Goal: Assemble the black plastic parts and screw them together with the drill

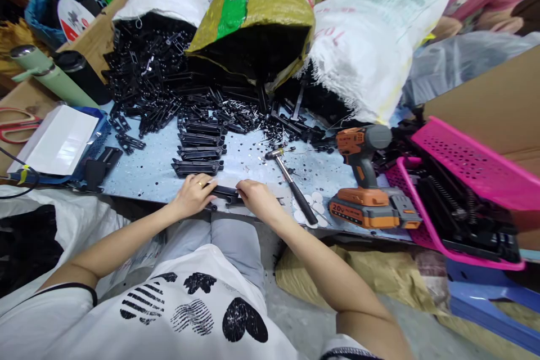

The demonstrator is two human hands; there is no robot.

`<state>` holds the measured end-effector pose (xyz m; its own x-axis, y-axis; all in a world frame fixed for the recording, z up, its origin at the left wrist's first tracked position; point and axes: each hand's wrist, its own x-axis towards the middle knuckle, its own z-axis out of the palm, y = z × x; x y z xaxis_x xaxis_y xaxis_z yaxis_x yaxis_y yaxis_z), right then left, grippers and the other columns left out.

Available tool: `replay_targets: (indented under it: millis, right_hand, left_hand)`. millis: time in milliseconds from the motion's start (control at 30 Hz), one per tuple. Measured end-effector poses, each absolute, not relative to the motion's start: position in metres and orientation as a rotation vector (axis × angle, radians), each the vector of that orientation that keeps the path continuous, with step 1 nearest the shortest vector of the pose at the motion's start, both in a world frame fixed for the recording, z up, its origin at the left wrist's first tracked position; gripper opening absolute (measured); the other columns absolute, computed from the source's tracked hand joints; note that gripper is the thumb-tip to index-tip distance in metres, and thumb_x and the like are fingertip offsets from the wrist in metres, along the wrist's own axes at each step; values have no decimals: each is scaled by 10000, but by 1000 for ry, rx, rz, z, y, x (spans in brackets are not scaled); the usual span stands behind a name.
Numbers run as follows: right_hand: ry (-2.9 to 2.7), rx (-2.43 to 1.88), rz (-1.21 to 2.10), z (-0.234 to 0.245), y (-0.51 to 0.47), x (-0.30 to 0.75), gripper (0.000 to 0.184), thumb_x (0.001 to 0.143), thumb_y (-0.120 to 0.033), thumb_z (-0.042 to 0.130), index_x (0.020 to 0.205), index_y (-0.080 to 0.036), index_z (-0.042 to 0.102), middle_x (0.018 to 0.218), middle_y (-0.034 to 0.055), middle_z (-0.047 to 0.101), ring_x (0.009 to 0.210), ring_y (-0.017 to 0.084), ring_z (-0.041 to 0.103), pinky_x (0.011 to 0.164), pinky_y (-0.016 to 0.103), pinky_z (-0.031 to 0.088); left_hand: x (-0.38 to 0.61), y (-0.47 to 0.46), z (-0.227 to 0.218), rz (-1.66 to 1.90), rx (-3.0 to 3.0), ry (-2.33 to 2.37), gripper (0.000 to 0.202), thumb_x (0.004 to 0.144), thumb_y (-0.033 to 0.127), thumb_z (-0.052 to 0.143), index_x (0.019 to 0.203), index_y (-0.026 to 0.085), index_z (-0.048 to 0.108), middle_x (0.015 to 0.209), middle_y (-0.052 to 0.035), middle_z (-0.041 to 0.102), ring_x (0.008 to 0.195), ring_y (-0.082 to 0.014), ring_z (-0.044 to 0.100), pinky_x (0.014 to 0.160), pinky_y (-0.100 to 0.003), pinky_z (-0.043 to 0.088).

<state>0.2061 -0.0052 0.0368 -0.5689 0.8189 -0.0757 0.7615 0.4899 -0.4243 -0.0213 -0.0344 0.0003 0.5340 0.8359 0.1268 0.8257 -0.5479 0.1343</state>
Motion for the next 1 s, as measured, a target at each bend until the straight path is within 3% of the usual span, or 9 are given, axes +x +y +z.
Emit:
replay_targets:
  millis: [167, 300, 433, 600, 667, 733, 833, 900, 1000]
  right_hand:
    - [-2721, -1288, 465, 20, -13, 204, 176, 897, -132, 451, 977, -142, 607, 873, 103, 679, 809, 198, 648, 708, 274, 471]
    - [-2435, -1016, 462, -25, -20, 225, 293, 920, -260, 473, 1192, -187, 554, 1212, 115, 593, 1069, 182, 586, 891, 307, 476]
    - [-2421, -873, 477, -52, -14, 240, 401, 883, -339, 547, 1266, -225, 515, 1143, 95, 615, 1011, 188, 584, 848, 338, 495]
    - [-2686, -818, 318, -44, -1, 250, 412, 915, -397, 475, 1288, -221, 498, 1093, 95, 624, 930, 186, 585, 784, 322, 471]
    - [-2750, -934, 136, -38, 0, 254, 459, 888, -499, 476, 1202, -175, 562, 1051, 121, 631, 895, 206, 591, 744, 318, 453]
    - [-2752, -1053, -32, -33, -1, 254, 512, 851, -593, 465, 964, -127, 645, 859, 122, 644, 770, 203, 592, 667, 297, 426]
    - [-2714, -1019, -115, -15, -6, 247, 572, 832, -658, 425, 640, -143, 584, 602, 63, 558, 574, 156, 526, 549, 268, 353]
    - [-2679, -878, -18, 7, -13, 240, 593, 826, -683, 398, 586, -158, 535, 550, 36, 510, 515, 131, 476, 506, 264, 307]
    - [-2619, -546, 427, 46, -30, 231, 621, 835, -715, 298, 589, -183, 502, 506, 3, 443, 475, 117, 431, 488, 263, 289]
  left_hand:
    - [10, -25, -8, 153, 2674, 1228, 678, 822, 589, 505, 1279, 96, 421, 1127, -150, 584, 1056, -287, 504, 867, -405, 354]
    - [18, -23, -16, 133, 2650, 1267, 596, 859, 514, 496, 1265, 85, 418, 1072, -139, 601, 991, -273, 528, 824, -389, 363]
    - [18, -25, -18, 189, 2624, 1292, 498, 875, 503, 468, 1184, 113, 480, 1055, -125, 599, 973, -261, 529, 806, -382, 365]
    - [18, -30, -16, 148, 2690, 1308, 530, 888, 497, 453, 1236, 98, 447, 1088, -133, 591, 981, -255, 529, 811, -373, 376]
    - [15, -31, -17, 124, 2762, 1343, 547, 905, 477, 430, 1278, 78, 412, 1112, -157, 581, 989, -263, 532, 799, -377, 386]
    - [10, -30, -18, 131, 2813, 1356, 506, 920, 470, 394, 1214, 67, 476, 1048, -166, 603, 947, -262, 552, 754, -365, 403]
    - [-2, -28, -11, 264, 2814, 1334, 465, 935, 472, 339, 869, 100, 611, 782, -125, 628, 761, -221, 583, 626, -313, 410]
    - [-11, -33, 5, 482, 2778, 1291, 504, 942, 469, 314, 681, 135, 587, 629, -90, 592, 632, -186, 566, 550, -285, 391]
    - [-18, -56, 39, 894, 2579, 993, 555, 957, 472, 244, 611, 168, 553, 526, -45, 545, 521, -142, 523, 502, -261, 382]
